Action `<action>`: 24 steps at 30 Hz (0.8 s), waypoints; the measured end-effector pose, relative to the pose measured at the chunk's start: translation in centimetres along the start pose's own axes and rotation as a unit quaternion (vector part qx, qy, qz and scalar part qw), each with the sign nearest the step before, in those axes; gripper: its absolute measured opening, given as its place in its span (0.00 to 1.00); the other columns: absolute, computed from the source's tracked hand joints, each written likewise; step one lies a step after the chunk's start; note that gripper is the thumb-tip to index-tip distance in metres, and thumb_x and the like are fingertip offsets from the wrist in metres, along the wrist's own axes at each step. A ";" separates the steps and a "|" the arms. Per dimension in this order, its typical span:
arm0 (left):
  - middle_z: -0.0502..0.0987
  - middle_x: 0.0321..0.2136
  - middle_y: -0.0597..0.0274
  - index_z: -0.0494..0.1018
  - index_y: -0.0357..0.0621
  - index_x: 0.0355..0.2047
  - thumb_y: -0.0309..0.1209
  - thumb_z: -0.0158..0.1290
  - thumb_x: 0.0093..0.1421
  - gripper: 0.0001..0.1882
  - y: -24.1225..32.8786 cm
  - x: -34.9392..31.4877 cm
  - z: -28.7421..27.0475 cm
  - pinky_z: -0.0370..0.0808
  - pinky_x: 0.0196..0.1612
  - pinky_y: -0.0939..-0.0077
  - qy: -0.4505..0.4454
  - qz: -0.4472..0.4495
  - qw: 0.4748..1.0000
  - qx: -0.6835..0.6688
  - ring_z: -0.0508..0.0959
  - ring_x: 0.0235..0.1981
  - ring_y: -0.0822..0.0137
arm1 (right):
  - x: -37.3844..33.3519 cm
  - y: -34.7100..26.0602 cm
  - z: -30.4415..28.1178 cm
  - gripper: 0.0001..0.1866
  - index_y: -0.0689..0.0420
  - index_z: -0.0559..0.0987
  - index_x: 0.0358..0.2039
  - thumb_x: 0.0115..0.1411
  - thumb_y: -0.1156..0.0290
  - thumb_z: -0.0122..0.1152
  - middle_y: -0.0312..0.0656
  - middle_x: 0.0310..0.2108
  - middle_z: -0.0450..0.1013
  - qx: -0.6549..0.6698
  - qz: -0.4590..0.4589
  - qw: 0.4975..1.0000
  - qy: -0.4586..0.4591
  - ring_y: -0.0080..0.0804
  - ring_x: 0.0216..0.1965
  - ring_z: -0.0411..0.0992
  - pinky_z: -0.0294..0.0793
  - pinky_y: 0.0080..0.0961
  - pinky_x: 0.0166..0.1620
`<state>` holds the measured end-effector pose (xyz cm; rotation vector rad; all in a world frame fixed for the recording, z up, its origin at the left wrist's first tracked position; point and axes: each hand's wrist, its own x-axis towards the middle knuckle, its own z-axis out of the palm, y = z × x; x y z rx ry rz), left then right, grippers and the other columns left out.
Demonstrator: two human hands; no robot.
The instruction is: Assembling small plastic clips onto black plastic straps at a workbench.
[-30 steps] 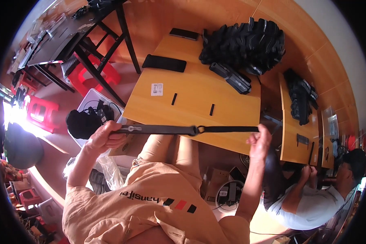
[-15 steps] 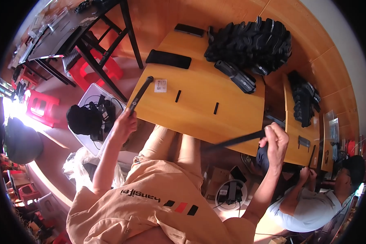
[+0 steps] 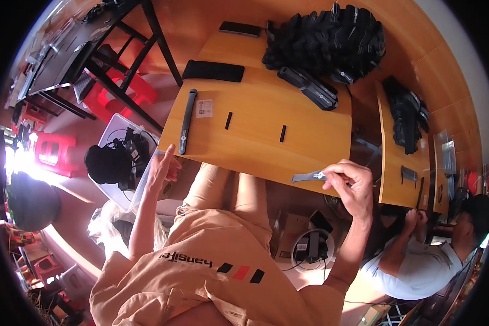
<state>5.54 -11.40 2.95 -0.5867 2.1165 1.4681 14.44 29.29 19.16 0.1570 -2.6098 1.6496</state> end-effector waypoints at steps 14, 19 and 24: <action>0.71 0.21 0.69 0.74 0.35 0.35 0.35 0.57 0.55 0.14 8.3 -3.3 8.0 0.67 0.25 0.84 -0.415 0.245 0.876 -0.017 0.68 0.22 0.80 | 3.4 3.1 5.7 0.10 0.65 0.76 0.38 0.55 0.83 0.54 0.36 0.25 0.73 0.096 0.045 0.994 -0.013 0.20 0.29 0.73 0.73 0.13 0.31; 0.73 0.23 0.67 0.73 0.33 0.36 0.26 0.54 0.55 0.09 6.9 1.1 6.6 0.69 0.25 0.86 -0.477 0.212 0.853 0.004 0.71 0.23 0.79 | 2.4 9.0 6.5 0.10 0.67 0.74 0.39 0.54 0.82 0.55 0.39 0.25 0.73 0.138 0.129 0.982 -0.017 0.22 0.25 0.75 0.75 0.15 0.30; 0.75 0.25 0.61 0.72 0.30 0.38 0.22 0.51 0.54 0.11 7.5 3.4 6.0 0.76 0.29 0.83 -0.394 0.148 0.907 -0.011 0.76 0.23 0.74 | 4.1 12.4 9.0 0.08 0.64 0.75 0.34 0.54 0.74 0.60 0.38 0.23 0.73 0.216 0.193 0.956 0.050 0.24 0.22 0.74 0.75 0.15 0.27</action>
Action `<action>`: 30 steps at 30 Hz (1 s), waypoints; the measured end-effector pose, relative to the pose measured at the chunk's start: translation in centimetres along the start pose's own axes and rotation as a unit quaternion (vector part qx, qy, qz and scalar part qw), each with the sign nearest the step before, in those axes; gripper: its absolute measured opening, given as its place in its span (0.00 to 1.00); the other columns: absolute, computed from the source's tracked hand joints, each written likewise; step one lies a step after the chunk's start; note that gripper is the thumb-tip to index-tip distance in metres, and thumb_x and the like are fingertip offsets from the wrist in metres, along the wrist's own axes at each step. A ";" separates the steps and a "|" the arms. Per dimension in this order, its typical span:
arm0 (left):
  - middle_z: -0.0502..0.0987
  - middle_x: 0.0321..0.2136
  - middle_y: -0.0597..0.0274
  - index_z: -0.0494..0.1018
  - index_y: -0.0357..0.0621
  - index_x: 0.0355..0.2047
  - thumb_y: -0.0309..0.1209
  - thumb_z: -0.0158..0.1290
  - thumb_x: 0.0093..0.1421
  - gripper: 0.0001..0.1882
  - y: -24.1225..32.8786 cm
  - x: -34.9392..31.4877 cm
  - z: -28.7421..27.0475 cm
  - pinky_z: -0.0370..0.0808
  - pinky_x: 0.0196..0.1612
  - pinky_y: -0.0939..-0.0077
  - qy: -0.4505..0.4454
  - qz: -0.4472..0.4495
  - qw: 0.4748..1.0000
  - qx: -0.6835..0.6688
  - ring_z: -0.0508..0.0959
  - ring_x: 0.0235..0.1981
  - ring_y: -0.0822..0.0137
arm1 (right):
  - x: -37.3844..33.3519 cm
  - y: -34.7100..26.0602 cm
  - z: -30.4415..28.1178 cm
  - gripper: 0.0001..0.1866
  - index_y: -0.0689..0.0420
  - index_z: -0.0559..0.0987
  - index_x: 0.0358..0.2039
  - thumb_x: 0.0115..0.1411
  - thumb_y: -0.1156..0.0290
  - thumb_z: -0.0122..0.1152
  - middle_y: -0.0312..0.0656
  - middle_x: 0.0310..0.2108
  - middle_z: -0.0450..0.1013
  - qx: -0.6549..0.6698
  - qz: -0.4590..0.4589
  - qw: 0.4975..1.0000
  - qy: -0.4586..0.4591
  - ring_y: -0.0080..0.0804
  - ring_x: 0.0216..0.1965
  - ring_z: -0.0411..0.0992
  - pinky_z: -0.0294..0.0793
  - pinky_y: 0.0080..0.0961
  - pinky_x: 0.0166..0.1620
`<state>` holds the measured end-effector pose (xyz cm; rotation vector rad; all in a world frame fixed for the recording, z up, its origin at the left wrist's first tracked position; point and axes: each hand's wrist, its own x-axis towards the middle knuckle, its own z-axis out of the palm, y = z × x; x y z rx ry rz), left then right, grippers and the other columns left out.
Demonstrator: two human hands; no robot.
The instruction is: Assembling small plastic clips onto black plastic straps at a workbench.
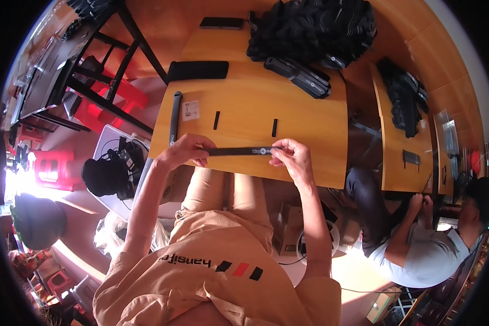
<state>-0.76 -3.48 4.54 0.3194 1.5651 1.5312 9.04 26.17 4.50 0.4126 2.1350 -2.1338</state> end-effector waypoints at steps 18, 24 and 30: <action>0.75 0.25 0.62 0.69 0.34 0.38 0.26 0.49 0.59 0.09 5.3 -1.5 -1.7 0.73 0.24 0.86 0.220 0.199 0.950 -0.098 0.74 0.20 0.78 | 2.4 2.8 8.1 0.37 0.69 0.57 0.57 0.56 0.53 0.53 0.59 0.61 0.47 -0.551 -0.318 0.771 -0.015 0.51 0.61 0.50 0.51 0.40 0.61; 0.75 0.25 0.61 0.70 0.33 0.37 0.27 0.51 0.57 0.10 4.8 -2.3 -2.0 0.72 0.25 0.87 0.219 0.195 0.953 -0.080 0.72 0.20 0.78 | -5.2 3.1 9.3 0.26 0.57 0.69 0.52 0.53 0.60 0.59 0.50 0.56 0.59 -0.423 -0.353 0.800 -0.236 0.44 0.57 0.59 0.59 0.36 0.59; 0.75 0.24 0.62 0.70 0.34 0.36 0.25 0.50 0.57 0.08 5.5 -2.0 -0.6 0.73 0.24 0.86 0.162 0.165 0.973 -0.029 0.72 0.20 0.79 | -2.2 -1.4 6.2 0.18 0.61 0.73 0.44 0.50 0.77 0.60 0.51 0.46 0.67 -0.328 -0.392 0.850 0.127 0.49 0.50 0.64 0.65 0.37 0.52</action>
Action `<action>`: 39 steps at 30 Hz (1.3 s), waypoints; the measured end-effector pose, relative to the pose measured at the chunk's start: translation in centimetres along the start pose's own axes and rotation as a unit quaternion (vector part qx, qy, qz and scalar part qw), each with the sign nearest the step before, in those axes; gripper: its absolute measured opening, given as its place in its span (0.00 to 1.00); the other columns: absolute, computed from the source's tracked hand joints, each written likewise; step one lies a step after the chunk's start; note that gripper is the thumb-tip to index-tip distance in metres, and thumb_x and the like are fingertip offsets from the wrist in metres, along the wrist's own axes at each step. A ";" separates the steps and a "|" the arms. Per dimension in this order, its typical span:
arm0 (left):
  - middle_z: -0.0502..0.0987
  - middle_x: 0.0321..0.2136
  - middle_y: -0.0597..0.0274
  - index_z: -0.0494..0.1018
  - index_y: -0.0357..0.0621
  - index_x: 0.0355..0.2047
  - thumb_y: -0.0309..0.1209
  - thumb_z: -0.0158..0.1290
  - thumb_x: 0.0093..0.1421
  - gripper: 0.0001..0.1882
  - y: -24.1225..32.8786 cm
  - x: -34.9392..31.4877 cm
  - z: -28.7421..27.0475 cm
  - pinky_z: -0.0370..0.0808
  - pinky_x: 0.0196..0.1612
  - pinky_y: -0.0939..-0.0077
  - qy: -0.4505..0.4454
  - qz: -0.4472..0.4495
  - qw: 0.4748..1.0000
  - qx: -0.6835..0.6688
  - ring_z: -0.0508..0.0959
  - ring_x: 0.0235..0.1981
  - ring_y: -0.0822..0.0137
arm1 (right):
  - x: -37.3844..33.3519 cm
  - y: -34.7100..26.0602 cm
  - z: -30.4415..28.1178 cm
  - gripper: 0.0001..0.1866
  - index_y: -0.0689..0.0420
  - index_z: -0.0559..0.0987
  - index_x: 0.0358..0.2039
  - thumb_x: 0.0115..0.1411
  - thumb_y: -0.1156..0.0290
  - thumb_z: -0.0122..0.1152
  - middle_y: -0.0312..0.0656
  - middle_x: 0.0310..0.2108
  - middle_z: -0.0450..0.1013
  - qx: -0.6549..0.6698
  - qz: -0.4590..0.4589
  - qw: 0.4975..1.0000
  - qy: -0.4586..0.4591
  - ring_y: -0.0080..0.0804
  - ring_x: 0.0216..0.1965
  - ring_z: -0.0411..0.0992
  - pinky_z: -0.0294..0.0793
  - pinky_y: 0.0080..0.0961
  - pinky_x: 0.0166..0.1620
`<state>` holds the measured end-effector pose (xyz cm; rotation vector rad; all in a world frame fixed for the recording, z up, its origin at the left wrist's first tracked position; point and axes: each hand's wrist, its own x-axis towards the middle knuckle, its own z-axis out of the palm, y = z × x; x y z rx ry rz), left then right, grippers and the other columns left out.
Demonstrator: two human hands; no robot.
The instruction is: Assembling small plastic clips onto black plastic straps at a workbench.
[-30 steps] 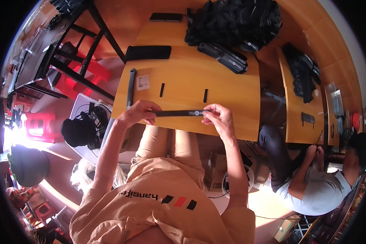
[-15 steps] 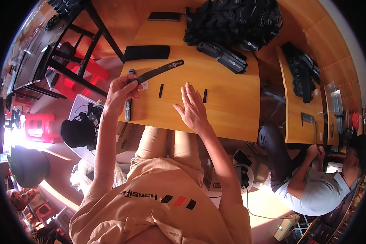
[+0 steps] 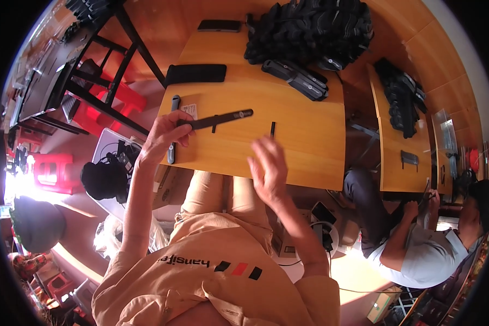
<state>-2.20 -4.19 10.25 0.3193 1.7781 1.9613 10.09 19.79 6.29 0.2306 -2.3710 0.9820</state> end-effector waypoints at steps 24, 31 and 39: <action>0.76 0.22 0.63 0.74 0.34 0.28 0.28 0.54 0.54 0.08 -9.4 5.5 0.1 0.70 0.22 0.85 0.122 -0.030 0.989 0.074 0.72 0.18 0.78 | 1.6 9.5 0.8 0.06 0.58 0.76 0.25 0.52 0.71 0.63 0.29 0.17 0.68 0.284 0.428 0.858 -0.019 0.12 0.16 0.64 0.57 0.10 0.17; 0.77 0.19 0.60 0.77 0.36 0.27 0.32 0.59 0.48 0.11 -11.5 9.8 -0.1 0.72 0.25 0.80 0.154 -0.003 0.964 0.215 0.76 0.21 0.74 | 2.3 13.5 3.3 0.05 0.59 0.77 0.28 0.53 0.72 0.61 0.30 0.18 0.70 0.261 0.397 0.877 0.072 0.13 0.17 0.65 0.57 0.09 0.17; 0.79 0.22 0.56 0.78 0.38 0.25 0.35 0.61 0.44 0.13 -11.5 9.8 0.7 0.74 0.31 0.74 0.213 0.000 0.934 0.288 0.79 0.24 0.65 | 2.7 13.6 3.9 0.06 0.61 0.77 0.29 0.51 0.73 0.62 0.32 0.20 0.71 0.222 0.387 0.886 0.124 0.15 0.14 0.64 0.55 0.11 0.13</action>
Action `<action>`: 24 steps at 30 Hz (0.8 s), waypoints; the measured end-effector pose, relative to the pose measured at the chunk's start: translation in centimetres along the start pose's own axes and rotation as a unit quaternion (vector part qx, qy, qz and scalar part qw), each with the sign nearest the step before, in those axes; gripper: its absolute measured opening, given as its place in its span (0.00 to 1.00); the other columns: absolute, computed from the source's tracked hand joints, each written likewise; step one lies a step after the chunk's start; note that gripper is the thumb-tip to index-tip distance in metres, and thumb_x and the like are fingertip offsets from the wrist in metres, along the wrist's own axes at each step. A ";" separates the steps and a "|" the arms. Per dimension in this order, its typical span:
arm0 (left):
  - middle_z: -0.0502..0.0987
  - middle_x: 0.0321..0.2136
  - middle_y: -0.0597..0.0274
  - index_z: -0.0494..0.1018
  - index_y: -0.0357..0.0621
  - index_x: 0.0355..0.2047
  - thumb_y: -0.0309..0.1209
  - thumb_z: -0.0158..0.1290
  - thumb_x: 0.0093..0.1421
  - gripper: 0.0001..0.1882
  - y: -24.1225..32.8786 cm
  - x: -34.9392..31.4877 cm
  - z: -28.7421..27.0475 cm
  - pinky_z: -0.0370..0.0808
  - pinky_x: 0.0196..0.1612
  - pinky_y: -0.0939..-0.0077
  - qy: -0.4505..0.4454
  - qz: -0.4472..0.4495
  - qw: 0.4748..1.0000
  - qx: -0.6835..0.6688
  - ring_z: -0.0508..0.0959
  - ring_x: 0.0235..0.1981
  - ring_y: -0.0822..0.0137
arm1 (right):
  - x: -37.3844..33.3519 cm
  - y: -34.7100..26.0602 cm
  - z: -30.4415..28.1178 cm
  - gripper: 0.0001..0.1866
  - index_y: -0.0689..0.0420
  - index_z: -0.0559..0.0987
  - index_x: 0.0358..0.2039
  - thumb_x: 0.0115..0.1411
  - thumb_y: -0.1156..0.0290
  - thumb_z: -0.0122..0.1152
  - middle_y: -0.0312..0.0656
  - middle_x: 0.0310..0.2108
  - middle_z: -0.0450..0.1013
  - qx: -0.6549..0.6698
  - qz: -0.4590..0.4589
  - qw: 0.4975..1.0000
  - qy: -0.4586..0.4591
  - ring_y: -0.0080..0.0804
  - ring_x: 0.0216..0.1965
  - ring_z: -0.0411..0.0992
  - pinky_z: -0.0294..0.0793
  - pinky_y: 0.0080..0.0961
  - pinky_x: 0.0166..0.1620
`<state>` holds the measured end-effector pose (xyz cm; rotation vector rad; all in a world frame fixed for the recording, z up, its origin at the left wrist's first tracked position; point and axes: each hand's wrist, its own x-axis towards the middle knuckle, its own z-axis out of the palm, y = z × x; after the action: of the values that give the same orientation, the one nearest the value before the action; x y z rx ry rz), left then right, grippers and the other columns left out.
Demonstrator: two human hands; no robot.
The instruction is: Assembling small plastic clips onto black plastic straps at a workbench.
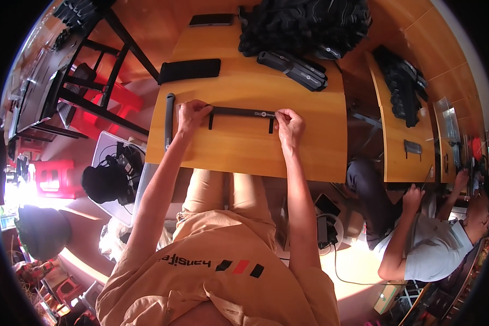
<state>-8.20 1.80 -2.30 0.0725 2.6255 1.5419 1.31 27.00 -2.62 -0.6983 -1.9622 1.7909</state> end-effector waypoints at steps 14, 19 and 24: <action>0.79 0.22 0.57 0.78 0.41 0.27 0.36 0.61 0.44 0.13 0.4 0.1 0.0 0.74 0.31 0.72 0.009 -0.017 1.000 0.021 0.79 0.25 0.63 | -0.1 -0.9 0.5 0.06 0.62 0.78 0.26 0.50 0.73 0.62 0.34 0.18 0.71 -0.054 0.025 0.998 0.018 0.17 0.14 0.65 0.62 0.14 0.14; 0.78 0.22 0.56 0.78 0.40 0.27 0.36 0.61 0.44 0.13 0.5 0.0 -0.1 0.74 0.31 0.71 0.008 -0.016 0.999 0.033 0.79 0.25 0.62 | -0.2 -0.9 0.5 0.06 0.61 0.78 0.27 0.51 0.71 0.61 0.32 0.18 0.71 -0.067 0.034 0.997 0.011 0.16 0.13 0.65 0.57 0.13 0.12; 0.79 0.22 0.56 0.78 0.40 0.27 0.35 0.61 0.45 0.12 0.6 -0.3 0.2 0.74 0.32 0.70 0.041 0.021 0.997 0.061 0.79 0.25 0.60 | -0.2 -0.6 0.5 0.06 0.60 0.77 0.26 0.51 0.71 0.61 0.32 0.18 0.71 -0.067 0.004 0.998 0.009 0.16 0.13 0.65 0.59 0.14 0.12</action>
<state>-7.92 2.26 -1.89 0.0766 2.7982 1.4254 1.12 26.49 -2.03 -0.7638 -2.0854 1.6623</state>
